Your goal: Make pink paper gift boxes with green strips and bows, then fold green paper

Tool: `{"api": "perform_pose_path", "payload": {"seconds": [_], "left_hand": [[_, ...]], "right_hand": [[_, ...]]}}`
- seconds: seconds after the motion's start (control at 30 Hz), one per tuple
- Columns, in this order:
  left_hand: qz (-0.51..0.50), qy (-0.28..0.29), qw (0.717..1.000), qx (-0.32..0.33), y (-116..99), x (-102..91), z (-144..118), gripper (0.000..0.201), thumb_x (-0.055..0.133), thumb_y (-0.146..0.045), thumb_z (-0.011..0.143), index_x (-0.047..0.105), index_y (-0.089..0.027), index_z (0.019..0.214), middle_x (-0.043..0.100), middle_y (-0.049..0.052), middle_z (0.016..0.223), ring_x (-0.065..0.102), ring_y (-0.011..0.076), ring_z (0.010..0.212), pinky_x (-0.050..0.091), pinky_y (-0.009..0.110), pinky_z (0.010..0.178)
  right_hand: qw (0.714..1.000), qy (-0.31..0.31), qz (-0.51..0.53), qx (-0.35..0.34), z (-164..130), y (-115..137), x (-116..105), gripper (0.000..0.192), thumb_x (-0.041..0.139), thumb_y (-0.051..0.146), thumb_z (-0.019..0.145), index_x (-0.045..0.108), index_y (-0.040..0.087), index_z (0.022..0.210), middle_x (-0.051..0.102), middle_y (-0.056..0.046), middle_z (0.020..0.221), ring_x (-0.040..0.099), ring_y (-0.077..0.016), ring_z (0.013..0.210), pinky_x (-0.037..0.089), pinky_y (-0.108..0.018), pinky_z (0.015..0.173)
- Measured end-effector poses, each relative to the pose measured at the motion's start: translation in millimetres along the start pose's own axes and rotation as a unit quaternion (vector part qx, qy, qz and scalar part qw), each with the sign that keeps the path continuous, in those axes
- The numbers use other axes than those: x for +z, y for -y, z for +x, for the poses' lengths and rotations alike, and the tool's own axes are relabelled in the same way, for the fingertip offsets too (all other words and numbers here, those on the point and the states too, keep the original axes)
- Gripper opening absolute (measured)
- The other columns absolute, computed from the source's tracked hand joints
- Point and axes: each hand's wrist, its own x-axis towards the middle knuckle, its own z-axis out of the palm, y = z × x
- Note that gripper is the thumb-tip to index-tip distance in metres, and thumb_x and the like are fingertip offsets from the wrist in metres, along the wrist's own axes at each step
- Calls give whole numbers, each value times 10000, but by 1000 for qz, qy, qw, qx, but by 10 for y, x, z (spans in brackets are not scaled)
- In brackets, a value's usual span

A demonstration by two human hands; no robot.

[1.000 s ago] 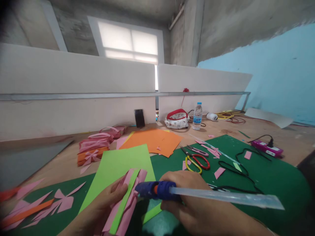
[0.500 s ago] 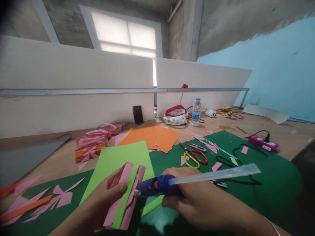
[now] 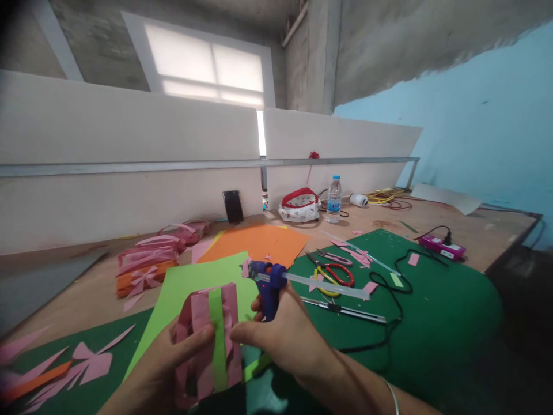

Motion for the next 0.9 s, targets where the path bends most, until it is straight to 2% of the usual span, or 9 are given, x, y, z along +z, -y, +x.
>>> {"api": "perform_pose_path", "payload": {"seconds": [0.07, 0.13, 0.23, 0.33, 0.53, 0.73, 0.9], "left_hand": [[16, 20, 999, 35, 17, 17, 7, 770, 832, -198, 549, 508, -236, 1246, 751, 72, 808, 679, 231, 532, 511, 284, 461], [23, 32, 997, 70, 41, 34, 16, 745, 847, -214, 525, 537, -223, 1204, 749, 77, 849, 700, 249, 647, 542, 313, 577], [21, 30, 996, 87, 79, 51, 17, 701, 855, -275, 514, 567, -202, 1149, 743, 92, 891, 703, 264, 718, 550, 350, 669], [16, 40, 996, 79, 92, 58, -3, 669, 837, -301, 549, 569, -204, 1155, 744, 91, 864, 705, 270, 725, 553, 362, 663], [6, 48, 998, 47, 65, 42, -18, 628, 821, -156, 546, 606, -181, 1135, 750, 90, 820, 706, 288, 737, 553, 381, 693], [5, 47, 998, 31, 62, 38, -9, 677, 839, -163, 512, 601, -190, 1145, 749, 98, 860, 705, 296, 760, 555, 381, 705], [-7, 43, 999, 22, 55, 51, -15, 700, 823, -154, 539, 559, -188, 1187, 746, 98, 846, 707, 292, 750, 558, 386, 690]], "right_hand": [[999, 23, 46, -10, 6, -11, 83, 445, 752, 199, 585, 552, 161, 981, 579, 0, 857, 580, -149, 768, 485, -252, 684], [995, 51, 79, -27, 3, -3, 130, 408, 692, 139, 621, 578, 170, 1012, 622, -1, 860, 602, -155, 778, 495, -255, 690], [994, 48, 79, -56, -6, 18, 158, 444, 616, 67, 638, 606, 186, 1066, 672, -12, 939, 625, -178, 852, 506, -279, 753], [995, 45, 61, -70, -20, 46, 160, 476, 597, 49, 640, 617, 200, 1091, 679, -8, 977, 630, -192, 886, 513, -300, 788], [985, 104, 122, -55, -13, 127, 158, 372, 603, 100, 679, 640, 199, 1036, 695, 8, 930, 638, -192, 921, 510, -297, 824], [986, 76, 137, -62, 20, 106, 164, 401, 614, 108, 680, 611, 184, 1073, 693, -6, 949, 641, -185, 873, 512, -310, 817], [985, 101, 115, -81, -33, 66, 141, 400, 625, 97, 664, 617, 191, 1053, 674, -5, 917, 620, -167, 830, 510, -282, 770]]}}
